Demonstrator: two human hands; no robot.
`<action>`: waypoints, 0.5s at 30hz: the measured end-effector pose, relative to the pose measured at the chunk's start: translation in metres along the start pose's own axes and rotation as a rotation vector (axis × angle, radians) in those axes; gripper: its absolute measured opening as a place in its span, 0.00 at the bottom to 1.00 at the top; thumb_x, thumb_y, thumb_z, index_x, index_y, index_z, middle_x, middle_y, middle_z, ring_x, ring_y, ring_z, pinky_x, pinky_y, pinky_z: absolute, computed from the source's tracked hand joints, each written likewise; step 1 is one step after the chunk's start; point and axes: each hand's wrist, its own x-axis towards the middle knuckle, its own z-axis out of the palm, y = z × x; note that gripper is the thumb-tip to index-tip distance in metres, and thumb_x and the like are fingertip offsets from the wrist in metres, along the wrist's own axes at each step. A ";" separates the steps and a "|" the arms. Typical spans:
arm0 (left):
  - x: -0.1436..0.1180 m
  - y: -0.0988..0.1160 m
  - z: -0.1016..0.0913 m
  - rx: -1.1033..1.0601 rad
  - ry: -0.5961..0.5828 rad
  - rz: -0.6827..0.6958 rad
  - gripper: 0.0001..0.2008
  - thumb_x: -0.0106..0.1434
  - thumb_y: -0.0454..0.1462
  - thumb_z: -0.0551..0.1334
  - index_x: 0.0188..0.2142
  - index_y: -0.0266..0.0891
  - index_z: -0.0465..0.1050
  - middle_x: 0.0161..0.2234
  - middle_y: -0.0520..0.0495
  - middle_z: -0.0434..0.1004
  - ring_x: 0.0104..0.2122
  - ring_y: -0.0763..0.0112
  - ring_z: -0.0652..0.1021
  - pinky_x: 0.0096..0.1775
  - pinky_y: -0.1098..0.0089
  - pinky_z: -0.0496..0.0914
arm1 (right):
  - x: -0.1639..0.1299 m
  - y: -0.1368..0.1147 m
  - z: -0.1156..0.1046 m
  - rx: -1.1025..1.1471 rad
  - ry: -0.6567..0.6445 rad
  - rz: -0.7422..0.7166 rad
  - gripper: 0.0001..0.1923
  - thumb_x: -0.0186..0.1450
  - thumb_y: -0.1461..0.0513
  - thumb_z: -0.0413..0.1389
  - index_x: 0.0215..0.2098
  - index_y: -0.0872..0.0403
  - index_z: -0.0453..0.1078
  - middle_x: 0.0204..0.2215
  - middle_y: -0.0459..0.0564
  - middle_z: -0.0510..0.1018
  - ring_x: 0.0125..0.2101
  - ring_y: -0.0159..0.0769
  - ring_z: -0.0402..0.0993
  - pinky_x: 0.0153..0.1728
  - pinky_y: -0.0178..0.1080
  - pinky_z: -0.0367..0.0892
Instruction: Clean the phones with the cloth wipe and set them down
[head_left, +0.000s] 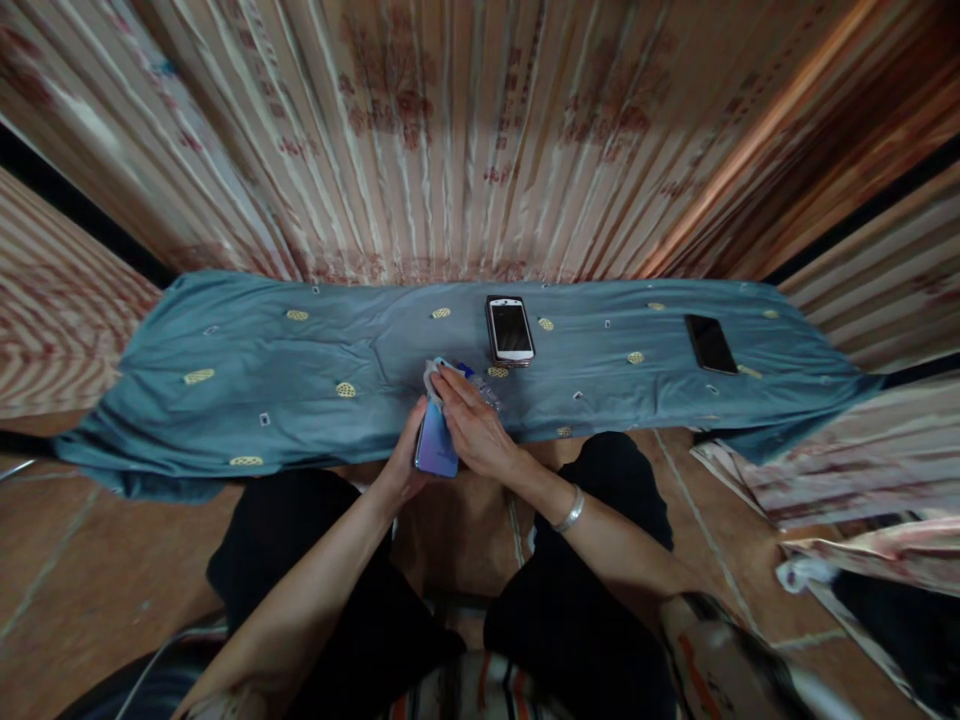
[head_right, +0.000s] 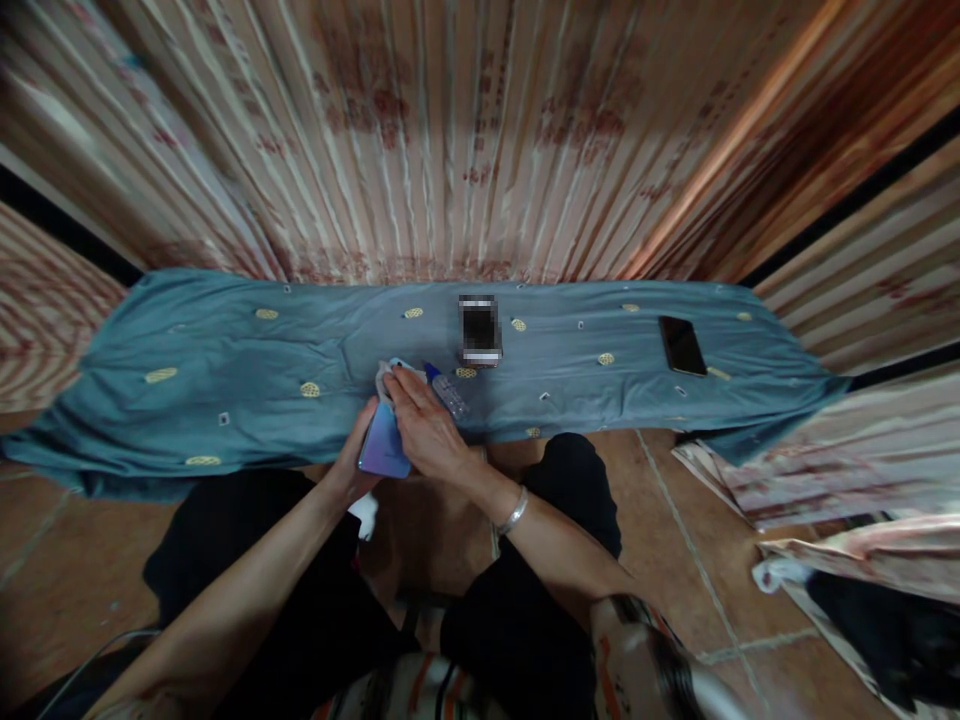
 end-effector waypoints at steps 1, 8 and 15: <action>0.001 0.000 0.000 -0.011 0.017 0.005 0.21 0.73 0.40 0.51 0.61 0.37 0.70 0.46 0.45 0.84 0.51 0.66 0.80 0.55 0.69 0.72 | -0.001 -0.001 0.001 0.000 0.002 -0.010 0.27 0.73 0.67 0.42 0.68 0.62 0.58 0.68 0.61 0.61 0.68 0.48 0.55 0.70 0.48 0.53; 0.006 0.003 0.000 -0.092 0.113 0.048 0.20 0.74 0.39 0.50 0.58 0.33 0.71 0.41 0.46 0.84 0.46 0.71 0.82 0.53 0.75 0.72 | -0.009 -0.004 0.008 0.037 -0.049 -0.095 0.29 0.71 0.68 0.42 0.70 0.60 0.54 0.68 0.62 0.61 0.69 0.45 0.54 0.69 0.52 0.55; 0.013 -0.003 -0.006 -0.102 0.035 0.079 0.20 0.72 0.41 0.55 0.57 0.34 0.73 0.46 0.45 0.83 0.50 0.68 0.80 0.56 0.73 0.69 | -0.009 -0.001 0.006 0.015 -0.051 -0.093 0.29 0.71 0.68 0.42 0.70 0.60 0.54 0.68 0.60 0.60 0.70 0.42 0.53 0.69 0.50 0.55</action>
